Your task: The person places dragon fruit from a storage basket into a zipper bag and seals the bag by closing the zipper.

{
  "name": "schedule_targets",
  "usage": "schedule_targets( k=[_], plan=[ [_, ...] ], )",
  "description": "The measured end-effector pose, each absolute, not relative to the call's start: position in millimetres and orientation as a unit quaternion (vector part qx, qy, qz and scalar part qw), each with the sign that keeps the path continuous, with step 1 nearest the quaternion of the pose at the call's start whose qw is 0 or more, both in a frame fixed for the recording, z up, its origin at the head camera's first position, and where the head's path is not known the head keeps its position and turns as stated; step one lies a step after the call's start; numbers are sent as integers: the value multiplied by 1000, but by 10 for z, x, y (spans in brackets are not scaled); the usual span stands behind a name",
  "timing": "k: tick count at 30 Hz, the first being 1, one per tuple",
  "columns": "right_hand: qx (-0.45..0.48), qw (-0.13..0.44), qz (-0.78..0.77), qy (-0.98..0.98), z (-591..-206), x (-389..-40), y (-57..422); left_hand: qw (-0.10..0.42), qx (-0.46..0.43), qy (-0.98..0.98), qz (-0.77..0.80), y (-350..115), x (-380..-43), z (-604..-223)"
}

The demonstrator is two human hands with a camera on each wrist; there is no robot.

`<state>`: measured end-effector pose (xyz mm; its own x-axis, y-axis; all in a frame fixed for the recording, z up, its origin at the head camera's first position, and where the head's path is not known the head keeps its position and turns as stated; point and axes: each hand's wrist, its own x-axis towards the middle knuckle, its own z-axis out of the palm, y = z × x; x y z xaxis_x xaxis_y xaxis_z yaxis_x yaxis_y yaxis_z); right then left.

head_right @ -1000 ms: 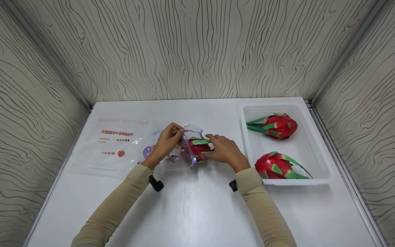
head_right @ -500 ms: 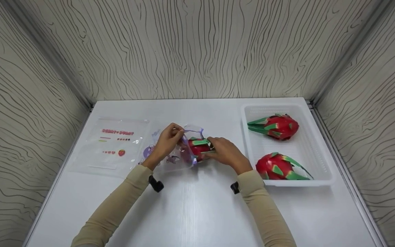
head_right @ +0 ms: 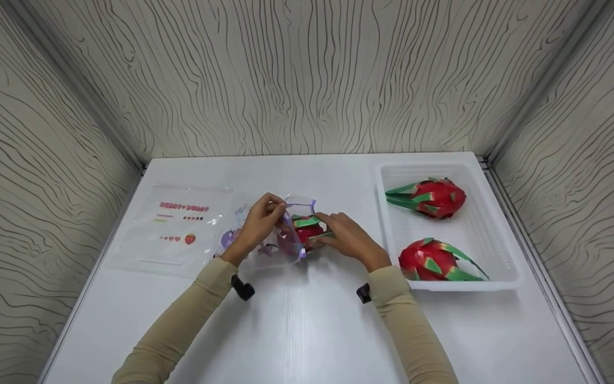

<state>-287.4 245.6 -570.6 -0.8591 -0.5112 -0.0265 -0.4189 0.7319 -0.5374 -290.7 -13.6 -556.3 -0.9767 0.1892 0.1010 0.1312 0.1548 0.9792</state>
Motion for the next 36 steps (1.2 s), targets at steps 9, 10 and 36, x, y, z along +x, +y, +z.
schedule_targets(
  k=[9, 10, 36],
  plan=[
    [-241, 88, -279, 925, -5623, -2913, 2410, 26, 103, 760, 641, -150, -2912, -5527],
    [-243, 83, -281, 925, -5615, -2918, 2401, 27, 103, 759, 642, -151, -2915, -5518],
    [-281, -21, -253, 926, -5614, -2873, 1926, 33, 111, 722, 682, -118, -2870, -5408]
  ],
)
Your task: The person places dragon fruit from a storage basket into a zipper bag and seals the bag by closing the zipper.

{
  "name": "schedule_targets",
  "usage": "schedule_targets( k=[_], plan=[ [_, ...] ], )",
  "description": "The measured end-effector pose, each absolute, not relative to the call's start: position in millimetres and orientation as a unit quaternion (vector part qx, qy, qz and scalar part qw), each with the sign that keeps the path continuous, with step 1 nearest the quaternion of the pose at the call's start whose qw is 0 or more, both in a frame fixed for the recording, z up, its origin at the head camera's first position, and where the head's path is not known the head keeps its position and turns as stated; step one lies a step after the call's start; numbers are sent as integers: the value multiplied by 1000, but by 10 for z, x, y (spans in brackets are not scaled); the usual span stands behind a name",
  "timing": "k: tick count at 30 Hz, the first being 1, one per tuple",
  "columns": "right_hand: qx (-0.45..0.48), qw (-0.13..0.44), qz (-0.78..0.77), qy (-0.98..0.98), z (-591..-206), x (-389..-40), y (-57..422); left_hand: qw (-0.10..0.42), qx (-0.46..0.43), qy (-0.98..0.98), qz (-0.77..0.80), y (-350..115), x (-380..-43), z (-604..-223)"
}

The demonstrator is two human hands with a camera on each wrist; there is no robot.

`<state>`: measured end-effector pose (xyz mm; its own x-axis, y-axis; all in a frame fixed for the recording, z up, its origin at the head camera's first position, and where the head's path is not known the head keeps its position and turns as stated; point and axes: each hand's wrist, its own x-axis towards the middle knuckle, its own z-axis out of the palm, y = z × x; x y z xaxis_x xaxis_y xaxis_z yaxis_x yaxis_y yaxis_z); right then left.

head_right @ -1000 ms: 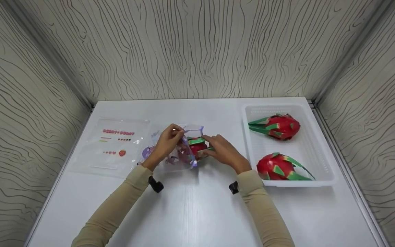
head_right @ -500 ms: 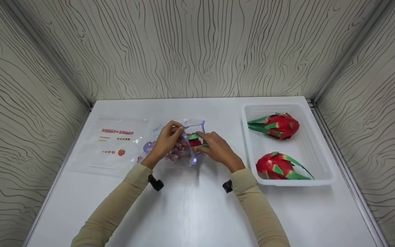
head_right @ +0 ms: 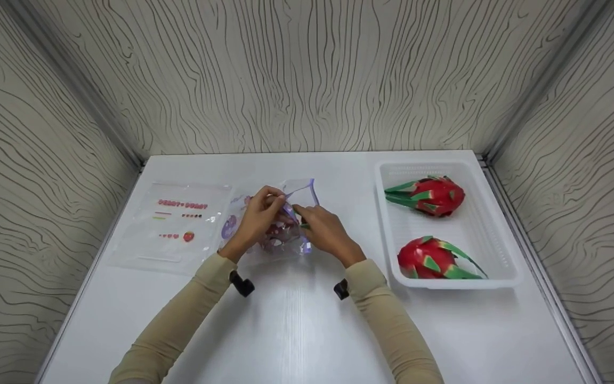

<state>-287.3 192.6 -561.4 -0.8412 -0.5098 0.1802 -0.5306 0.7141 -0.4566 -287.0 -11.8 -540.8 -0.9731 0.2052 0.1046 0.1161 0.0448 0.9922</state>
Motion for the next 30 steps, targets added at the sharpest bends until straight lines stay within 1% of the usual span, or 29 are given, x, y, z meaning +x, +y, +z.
schedule_targets(
  k=[8, 15, 18, 25, 28, 30],
  plan=[
    [317, 57, 235, -917, -5630, -2935, 1812, 21, 101, 733, 672, -122, -2848, -5400],
    [335, 69, 227, -912, -5639, -2989, 1726, 18, 115, 705, 699, -131, -2868, -5426],
    [341, 73, 230, -909, -5658, -3006, 1709, 8, 112, 712, 693, -140, -2882, -5429],
    [342, 69, 235, -907, -5725, -3039, 1675, -6, 113, 726, 678, -160, -2885, -5427],
    [343, 56, 242, -906, -5763, -3048, 1668, -9, 107, 739, 665, -171, -2877, -5434],
    [339, 38, 259, -904, -5776, -3049, 1665, -9, 103, 744, 661, -172, -2876, -5442]
  ],
)
